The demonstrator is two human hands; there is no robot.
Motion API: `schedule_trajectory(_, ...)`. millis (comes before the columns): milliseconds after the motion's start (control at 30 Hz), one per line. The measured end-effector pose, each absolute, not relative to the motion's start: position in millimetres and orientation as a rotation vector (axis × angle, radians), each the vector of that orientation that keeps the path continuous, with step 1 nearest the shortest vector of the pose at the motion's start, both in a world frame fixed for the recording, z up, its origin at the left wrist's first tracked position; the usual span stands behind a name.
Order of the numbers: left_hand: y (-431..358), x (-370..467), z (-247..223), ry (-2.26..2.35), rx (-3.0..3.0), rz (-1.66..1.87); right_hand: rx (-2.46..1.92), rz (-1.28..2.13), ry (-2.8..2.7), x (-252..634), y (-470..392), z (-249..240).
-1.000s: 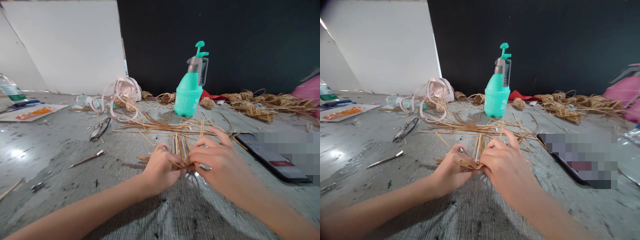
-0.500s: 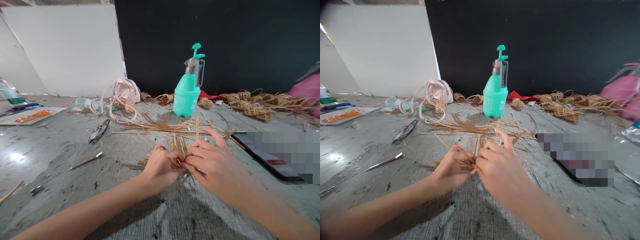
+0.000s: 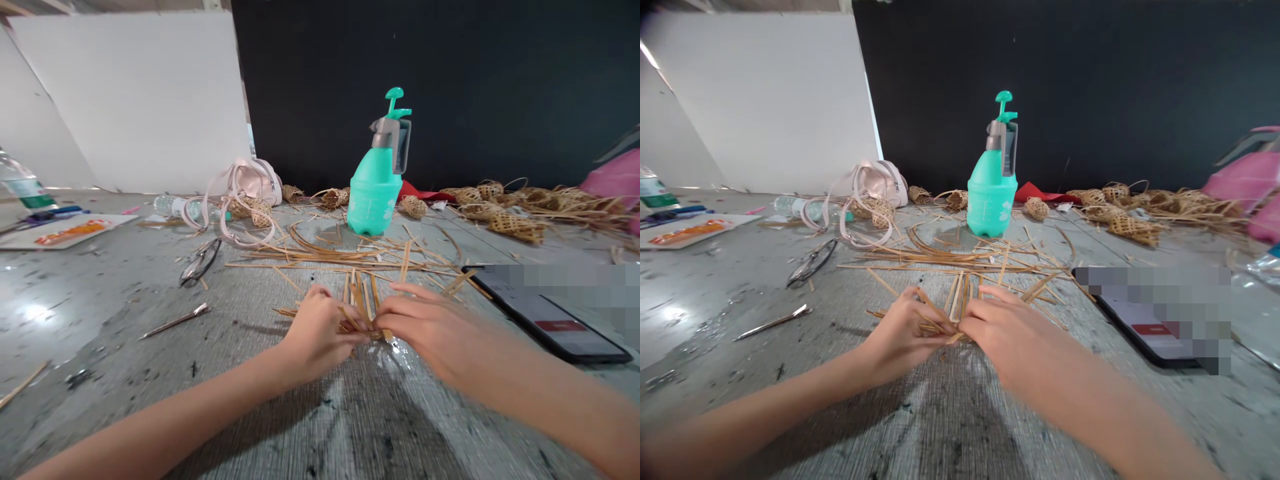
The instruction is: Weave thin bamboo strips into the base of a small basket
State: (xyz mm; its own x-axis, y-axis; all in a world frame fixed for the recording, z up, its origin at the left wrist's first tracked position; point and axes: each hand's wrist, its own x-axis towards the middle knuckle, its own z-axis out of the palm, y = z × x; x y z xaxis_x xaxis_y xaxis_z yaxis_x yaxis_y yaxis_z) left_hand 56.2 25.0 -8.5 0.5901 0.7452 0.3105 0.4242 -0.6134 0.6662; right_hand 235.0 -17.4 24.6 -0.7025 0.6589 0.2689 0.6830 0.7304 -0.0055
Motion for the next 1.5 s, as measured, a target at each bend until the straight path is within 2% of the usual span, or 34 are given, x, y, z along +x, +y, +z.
schedule_trajectory(167, 20.3, 56.9, -3.6, 0.998, 2.382, 0.722, -1.068, -0.118, -2.671, 234.0, -15.9, 28.4)
schedule_trajectory(433, 19.0, 56.6, 0.0, 0.993, 2.410, 0.674, -1.056, -0.416, -2.660, 225.7, -17.4, 26.8)
schedule_trajectory(900, 22.2, 55.3, -12.6, 0.929, 2.178, 0.832, -1.147, -0.292, -2.521, 222.7, -18.7, 25.3)
schedule_trajectory(1167, 16.3, 52.7, -10.3, 0.923, 1.944, 0.785, -1.123, -0.241, -2.578, 221.8, -18.1, 25.3)
schedule_trajectory(1500, 14.6, 48.1, -10.5, 0.868, 2.067, 0.906, -1.091, -0.253, -2.618, 223.2, -19.6, 24.6)
